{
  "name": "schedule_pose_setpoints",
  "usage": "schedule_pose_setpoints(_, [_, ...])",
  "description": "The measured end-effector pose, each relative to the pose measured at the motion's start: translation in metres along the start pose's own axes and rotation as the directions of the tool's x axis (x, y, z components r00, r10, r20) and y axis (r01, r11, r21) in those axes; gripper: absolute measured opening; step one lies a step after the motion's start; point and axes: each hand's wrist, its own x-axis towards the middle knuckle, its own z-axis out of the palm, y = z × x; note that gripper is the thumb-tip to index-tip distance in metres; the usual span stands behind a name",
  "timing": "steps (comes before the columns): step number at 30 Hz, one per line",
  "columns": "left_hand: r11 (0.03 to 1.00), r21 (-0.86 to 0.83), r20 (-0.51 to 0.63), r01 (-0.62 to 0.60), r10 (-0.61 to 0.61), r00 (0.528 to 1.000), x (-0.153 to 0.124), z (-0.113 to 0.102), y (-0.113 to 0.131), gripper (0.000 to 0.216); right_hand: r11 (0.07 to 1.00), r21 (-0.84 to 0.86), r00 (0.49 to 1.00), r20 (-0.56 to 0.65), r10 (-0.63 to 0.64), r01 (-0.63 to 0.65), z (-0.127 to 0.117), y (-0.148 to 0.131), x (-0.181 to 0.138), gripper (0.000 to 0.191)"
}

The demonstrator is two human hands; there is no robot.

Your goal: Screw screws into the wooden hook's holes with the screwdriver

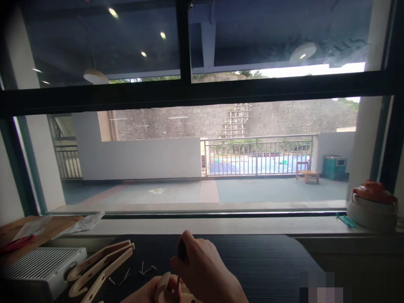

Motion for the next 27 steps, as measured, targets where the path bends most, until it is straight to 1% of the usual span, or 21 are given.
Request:
schedule_pose_setpoints(5, [0.999, 0.047, -0.046, -0.006, 0.008, 0.999, -0.002, -0.001, 0.001, 0.027, 1.0, 0.013, 1.0, 0.003, 0.007, -0.007, 0.0, -0.001, 0.001, 0.009])
schedule_pose_setpoints(9, [0.996, 0.076, -0.002, -0.051, 0.052, 0.999, -0.002, -0.002, 0.004, 0.026, 1.0, 0.002, 1.0, -0.004, 0.003, -0.002, 0.002, 0.0, 0.0, 0.01])
schedule_pose_setpoints(11, [0.995, 0.065, 0.023, -0.071, 0.07, 0.997, -0.003, -0.002, 0.004, 0.028, 1.0, -0.002, 1.0, -0.009, 0.007, -0.007, 0.002, 0.0, -0.002, 0.01])
schedule_pose_setpoints(16, [0.993, -0.031, -0.032, -0.113, 0.112, 0.993, -0.006, -0.002, -0.003, 0.031, 1.0, -0.002, 1.0, -0.006, -0.001, 0.001, 0.003, 0.001, -0.002, 0.011])
schedule_pose_setpoints(18, [0.993, -0.047, -0.042, -0.106, 0.104, 0.994, -0.006, -0.003, -0.008, 0.033, 1.0, -0.005, 1.0, -0.009, -0.005, 0.004, 0.003, 0.0, -0.002, 0.011])
schedule_pose_setpoints(21, [0.997, -0.019, -0.01, -0.08, 0.08, 0.997, -0.004, -0.007, -0.011, 0.033, 1.0, -0.005, 1.0, 0.001, -0.005, 0.005, 0.0, 0.0, -0.002, 0.01])
schedule_pose_setpoints(23, [0.998, -0.007, 0.02, -0.064, 0.064, 0.998, -0.003, -0.008, -0.011, 0.032, 1.0, -0.005, 1.0, 0.004, -0.005, 0.005, -0.001, -0.001, -0.003, 0.011])
schedule_pose_setpoints(27, [0.998, -0.012, 0.019, -0.056, 0.056, 0.998, -0.002, -0.005, -0.004, 0.03, 1.0, -0.005, 1.0, 0.0, -0.007, 0.007, -0.002, -0.002, -0.003, 0.012])
